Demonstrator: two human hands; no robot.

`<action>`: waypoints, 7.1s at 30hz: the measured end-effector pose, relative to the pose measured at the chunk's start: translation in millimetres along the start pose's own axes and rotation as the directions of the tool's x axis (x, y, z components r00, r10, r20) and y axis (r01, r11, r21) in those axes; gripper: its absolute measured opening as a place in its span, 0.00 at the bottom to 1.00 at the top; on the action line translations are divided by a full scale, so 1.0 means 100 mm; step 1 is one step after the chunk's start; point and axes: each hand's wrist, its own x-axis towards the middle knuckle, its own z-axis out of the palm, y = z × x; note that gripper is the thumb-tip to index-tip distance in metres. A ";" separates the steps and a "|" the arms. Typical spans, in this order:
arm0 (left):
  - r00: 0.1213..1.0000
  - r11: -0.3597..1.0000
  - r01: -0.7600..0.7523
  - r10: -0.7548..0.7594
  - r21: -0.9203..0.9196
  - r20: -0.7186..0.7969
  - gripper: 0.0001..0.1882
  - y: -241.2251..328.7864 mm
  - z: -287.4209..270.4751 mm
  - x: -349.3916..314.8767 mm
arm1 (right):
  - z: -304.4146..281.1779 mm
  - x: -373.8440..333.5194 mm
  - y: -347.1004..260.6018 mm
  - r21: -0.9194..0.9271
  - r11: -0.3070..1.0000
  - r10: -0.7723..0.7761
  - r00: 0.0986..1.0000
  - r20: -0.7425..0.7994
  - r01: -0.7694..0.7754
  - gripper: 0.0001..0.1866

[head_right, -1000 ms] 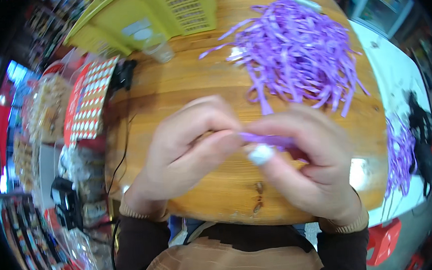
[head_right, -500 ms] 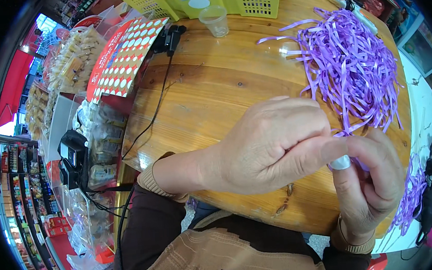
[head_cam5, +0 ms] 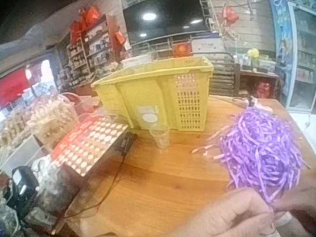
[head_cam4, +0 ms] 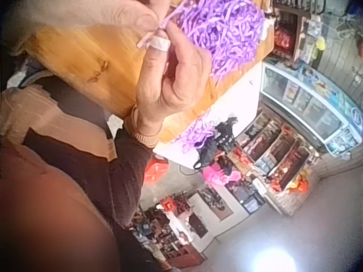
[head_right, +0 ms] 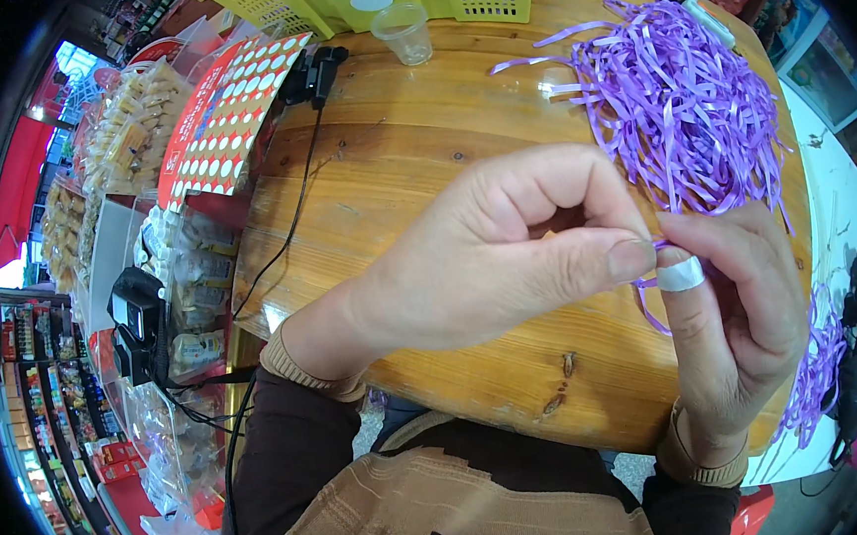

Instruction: Tying decorative knots in long purple ribbons at a workbench.

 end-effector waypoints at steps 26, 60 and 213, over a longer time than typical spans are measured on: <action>0.966 0.350 -0.172 0.242 0.921 0.088 0.05 0.04 -0.09 0.01 | 0.16 -0.01 0.06 -0.224 0.968 -0.104 0.993 0.058 0.115 0.12; 0.948 0.952 0.304 -0.305 -0.022 -0.093 0.12 0.10 0.01 0.05 | 0.04 -0.01 0.08 -0.077 0.953 -0.294 0.956 0.010 0.294 0.17; 0.970 0.876 0.236 -0.240 0.420 -0.045 0.15 0.14 0.11 -0.03 | -0.06 -0.02 0.05 0.033 0.998 -0.053 0.981 0.187 0.047 0.06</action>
